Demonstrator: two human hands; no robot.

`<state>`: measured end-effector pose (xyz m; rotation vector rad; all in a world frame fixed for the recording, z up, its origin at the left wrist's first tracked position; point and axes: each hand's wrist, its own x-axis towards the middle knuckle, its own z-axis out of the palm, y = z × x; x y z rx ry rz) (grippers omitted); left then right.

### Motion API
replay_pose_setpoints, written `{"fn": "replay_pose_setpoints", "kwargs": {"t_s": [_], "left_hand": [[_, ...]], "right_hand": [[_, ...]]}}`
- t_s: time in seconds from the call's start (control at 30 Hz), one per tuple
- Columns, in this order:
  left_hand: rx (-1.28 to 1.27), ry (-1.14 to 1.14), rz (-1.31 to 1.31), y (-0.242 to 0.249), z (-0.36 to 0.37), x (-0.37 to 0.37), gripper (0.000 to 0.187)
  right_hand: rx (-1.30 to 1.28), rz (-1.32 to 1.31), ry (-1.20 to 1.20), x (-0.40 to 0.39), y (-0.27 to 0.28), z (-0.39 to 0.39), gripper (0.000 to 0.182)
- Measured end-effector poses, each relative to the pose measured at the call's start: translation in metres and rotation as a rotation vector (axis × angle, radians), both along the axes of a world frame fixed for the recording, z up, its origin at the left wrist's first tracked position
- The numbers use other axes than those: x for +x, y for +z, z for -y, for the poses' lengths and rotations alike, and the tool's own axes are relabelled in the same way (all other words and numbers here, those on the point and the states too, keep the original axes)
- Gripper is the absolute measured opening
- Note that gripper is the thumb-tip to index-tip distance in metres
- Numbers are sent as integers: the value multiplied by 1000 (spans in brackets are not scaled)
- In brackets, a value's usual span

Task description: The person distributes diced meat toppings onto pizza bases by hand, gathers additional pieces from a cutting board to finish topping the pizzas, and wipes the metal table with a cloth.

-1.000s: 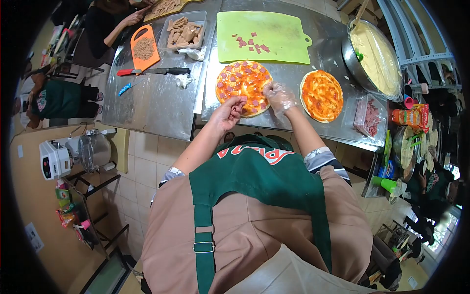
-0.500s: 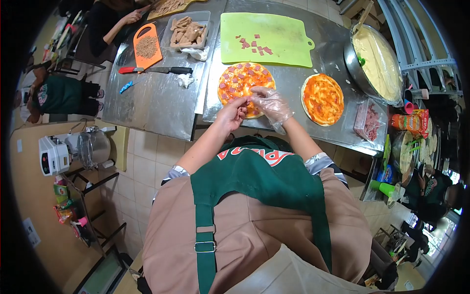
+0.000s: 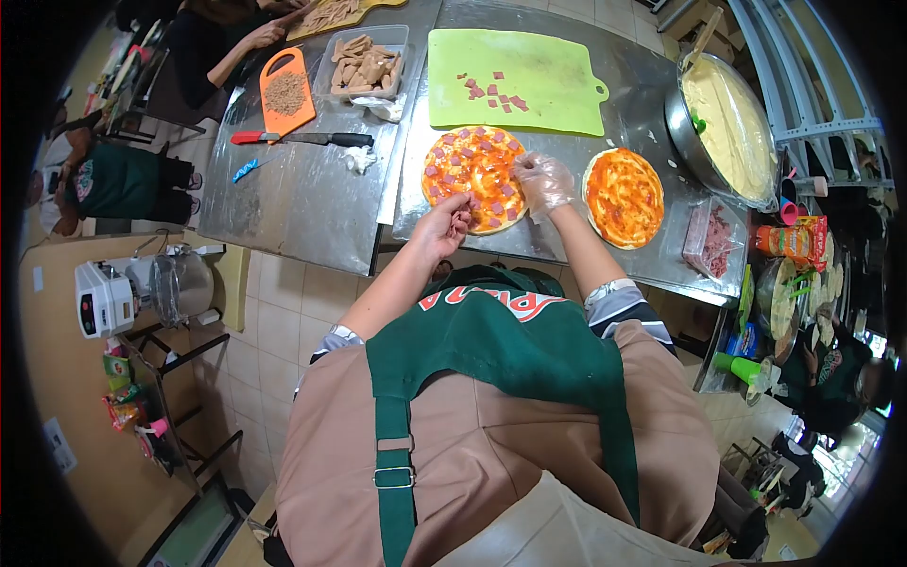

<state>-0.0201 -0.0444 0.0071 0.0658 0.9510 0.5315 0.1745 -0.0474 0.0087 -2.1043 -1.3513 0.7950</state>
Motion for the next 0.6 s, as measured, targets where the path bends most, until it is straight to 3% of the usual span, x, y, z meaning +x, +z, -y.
{"fn": "replay_pose_setpoints", "kwargs": {"t_s": [0.07,0.1,0.17,0.3,0.37,0.43,0.6], "left_hand": [[5,-9,8,2,-1,-2,12],[10,-23,18,4,-2,-3,13],[7,-12,-14,7,-2,-2,13],[23,9,-4,8,-3,-3,15],[10,1,39,7,-5,-1,14],[-2,-10,86,2,-8,2,14],[-160,77,276,-10,-14,8,12]], "right_hand": [[-83,200,79,-7,4,-7,15],[-83,199,84,-7,1,-7,15],[153,218,167,-5,-7,-5,16],[59,172,96,-20,16,-4,19],[-64,-422,130,-32,39,4,21],[-102,-361,189,-39,43,7,24],[-34,-577,149,-41,28,7,20]]}}
